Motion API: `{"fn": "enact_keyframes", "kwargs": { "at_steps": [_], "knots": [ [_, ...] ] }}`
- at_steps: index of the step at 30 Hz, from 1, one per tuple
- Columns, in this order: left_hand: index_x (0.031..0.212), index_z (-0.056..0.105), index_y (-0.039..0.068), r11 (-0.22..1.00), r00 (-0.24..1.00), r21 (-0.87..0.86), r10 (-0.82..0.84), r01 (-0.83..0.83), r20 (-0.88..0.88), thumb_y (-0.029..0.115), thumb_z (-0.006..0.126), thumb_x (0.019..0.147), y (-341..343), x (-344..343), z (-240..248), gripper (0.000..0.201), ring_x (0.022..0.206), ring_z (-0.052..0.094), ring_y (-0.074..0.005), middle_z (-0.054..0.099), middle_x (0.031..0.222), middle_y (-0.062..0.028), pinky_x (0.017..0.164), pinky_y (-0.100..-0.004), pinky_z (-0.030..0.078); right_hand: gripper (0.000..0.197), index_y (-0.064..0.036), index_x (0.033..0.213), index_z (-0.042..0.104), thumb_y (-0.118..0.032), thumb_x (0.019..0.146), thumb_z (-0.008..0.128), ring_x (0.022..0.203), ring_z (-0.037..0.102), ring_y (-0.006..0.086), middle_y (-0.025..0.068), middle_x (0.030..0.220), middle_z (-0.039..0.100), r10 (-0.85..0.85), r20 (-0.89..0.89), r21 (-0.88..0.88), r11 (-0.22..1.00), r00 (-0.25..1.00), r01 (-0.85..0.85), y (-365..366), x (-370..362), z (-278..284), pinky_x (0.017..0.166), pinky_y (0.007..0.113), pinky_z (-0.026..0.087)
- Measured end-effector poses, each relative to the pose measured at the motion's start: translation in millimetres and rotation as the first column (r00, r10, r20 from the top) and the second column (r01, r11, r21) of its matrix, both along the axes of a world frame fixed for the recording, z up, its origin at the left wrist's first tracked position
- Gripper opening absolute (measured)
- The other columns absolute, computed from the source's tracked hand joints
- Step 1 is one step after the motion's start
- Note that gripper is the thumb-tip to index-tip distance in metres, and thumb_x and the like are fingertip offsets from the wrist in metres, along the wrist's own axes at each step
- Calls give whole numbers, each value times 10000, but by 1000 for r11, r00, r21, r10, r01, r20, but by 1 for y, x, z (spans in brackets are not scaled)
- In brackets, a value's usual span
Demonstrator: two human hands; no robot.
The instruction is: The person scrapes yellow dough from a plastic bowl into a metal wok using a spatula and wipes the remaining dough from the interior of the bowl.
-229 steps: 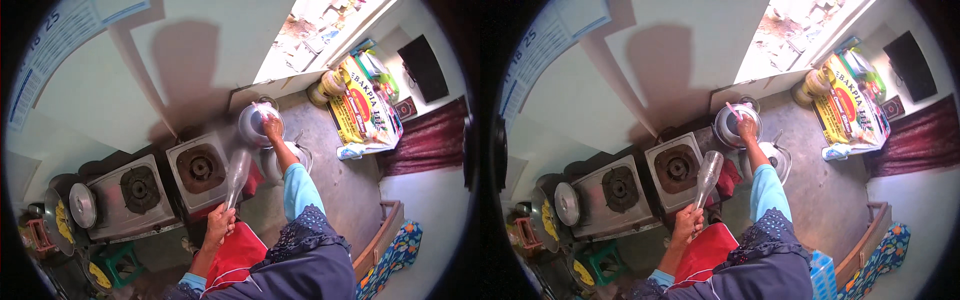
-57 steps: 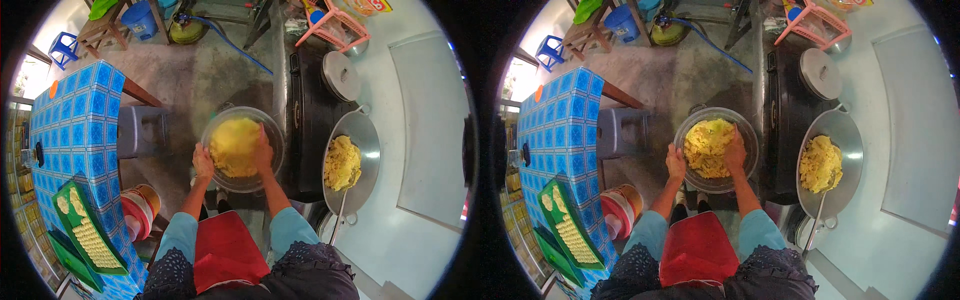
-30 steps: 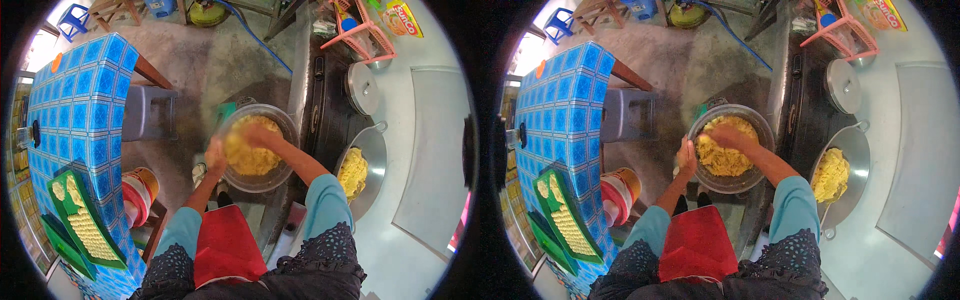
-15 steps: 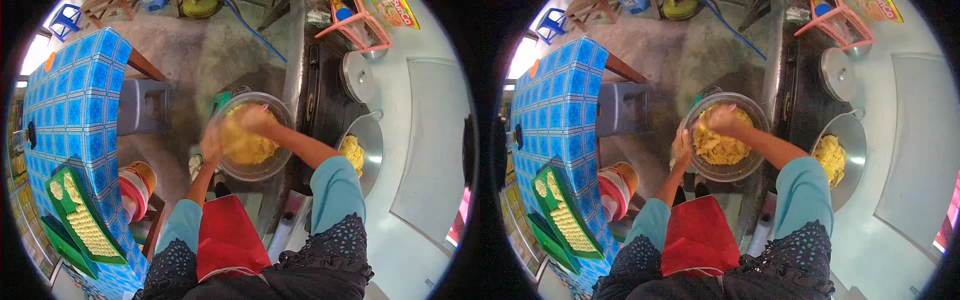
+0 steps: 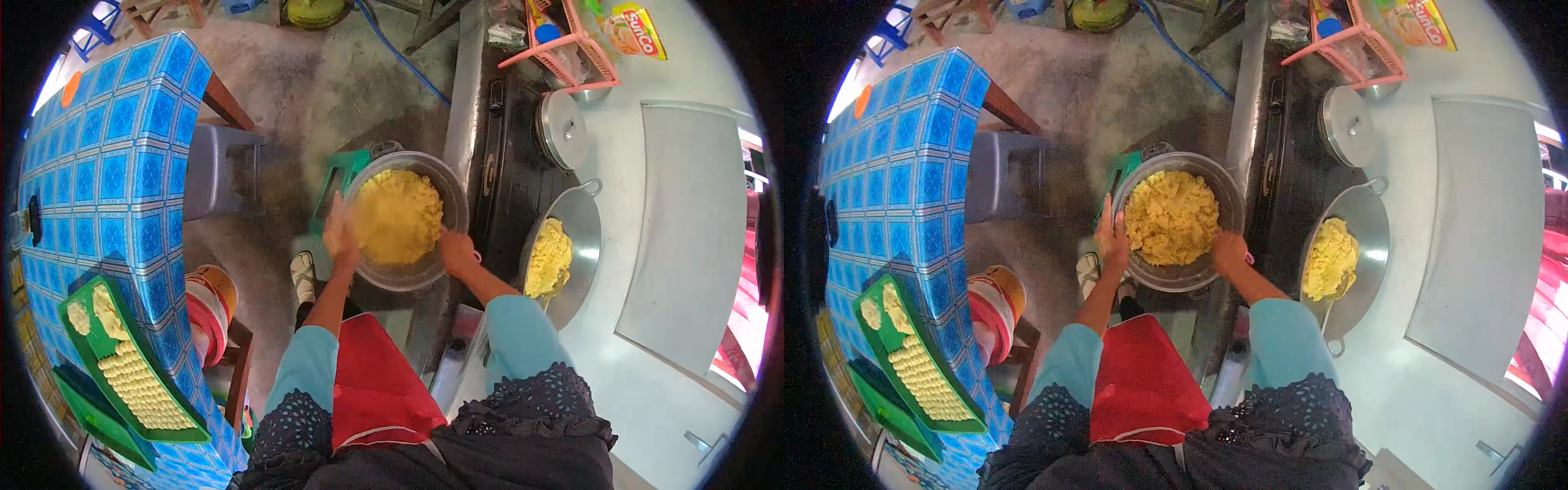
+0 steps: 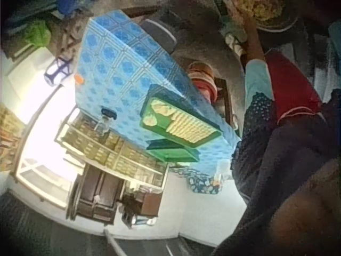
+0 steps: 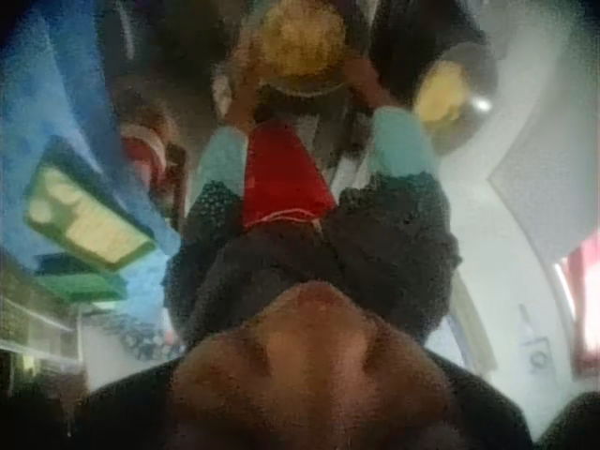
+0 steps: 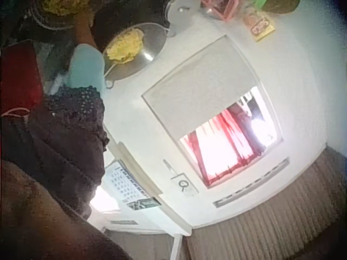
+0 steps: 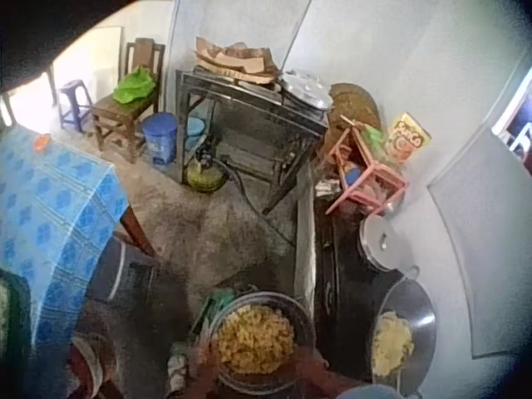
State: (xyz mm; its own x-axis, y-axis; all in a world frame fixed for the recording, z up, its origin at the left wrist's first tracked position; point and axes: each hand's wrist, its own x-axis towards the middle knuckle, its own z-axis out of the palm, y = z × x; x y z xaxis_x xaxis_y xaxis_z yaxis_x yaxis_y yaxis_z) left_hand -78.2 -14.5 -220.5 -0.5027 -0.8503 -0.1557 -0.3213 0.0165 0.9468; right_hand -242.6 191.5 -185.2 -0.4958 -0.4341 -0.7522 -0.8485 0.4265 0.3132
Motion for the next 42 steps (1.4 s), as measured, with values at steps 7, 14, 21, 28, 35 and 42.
{"fn": "enact_keyframes", "kwargs": {
  "at_steps": [7,14,21,28,35,42],
  "knots": [
    [1352,423,114,977,998,-211,24,-37,-64,276,487,936,-2,0,-6,451,946,570,-325,589,1078,-182,813,-381,431,273,-10,864,676,-252,814,561,799,650,295,128,853,666,-385,192,-180,890,903,418,-21,83,-39,637,422,521],
    [1313,457,73,995,997,-73,-73,75,29,243,463,947,-5,3,-4,404,972,559,-322,583,1106,-171,830,-399,427,314,-13,925,658,-284,828,533,932,617,337,189,995,635,-244,315,106,969,917,221,-21,26,18,733,457,493],
    [1332,440,89,992,987,114,-73,57,146,294,466,940,-10,-4,3,444,1082,534,-314,540,1230,-169,910,-379,405,268,-22,895,654,-247,838,521,842,630,331,188,924,643,-309,581,-204,840,753,502,-38,92,-33,692,455,478],
    [1331,441,86,980,979,-134,-126,148,161,246,440,942,-6,1,13,421,1167,492,-317,507,1281,-179,958,-382,375,265,-45,991,627,-235,853,504,856,622,315,155,975,643,-177,861,-216,722,477,657,-68,105,-59,724,431,470],
    [1336,431,54,992,994,-78,-91,96,62,242,418,953,-7,3,10,428,1182,483,-314,503,1293,-167,967,-383,371,278,-67,1067,601,-224,864,493,846,623,288,122,1005,649,-57,897,-355,495,438,793,-63,79,-46,719,427,464],
    [1344,415,45,995,994,16,-99,98,54,275,453,918,-4,1,-3,485,1129,515,-293,480,1317,-158,939,-378,393,286,-68,1047,596,-253,894,441,850,617,313,179,967,632,-104,515,-500,770,851,396,-19,84,-21,711,450,459]
  ]
}}
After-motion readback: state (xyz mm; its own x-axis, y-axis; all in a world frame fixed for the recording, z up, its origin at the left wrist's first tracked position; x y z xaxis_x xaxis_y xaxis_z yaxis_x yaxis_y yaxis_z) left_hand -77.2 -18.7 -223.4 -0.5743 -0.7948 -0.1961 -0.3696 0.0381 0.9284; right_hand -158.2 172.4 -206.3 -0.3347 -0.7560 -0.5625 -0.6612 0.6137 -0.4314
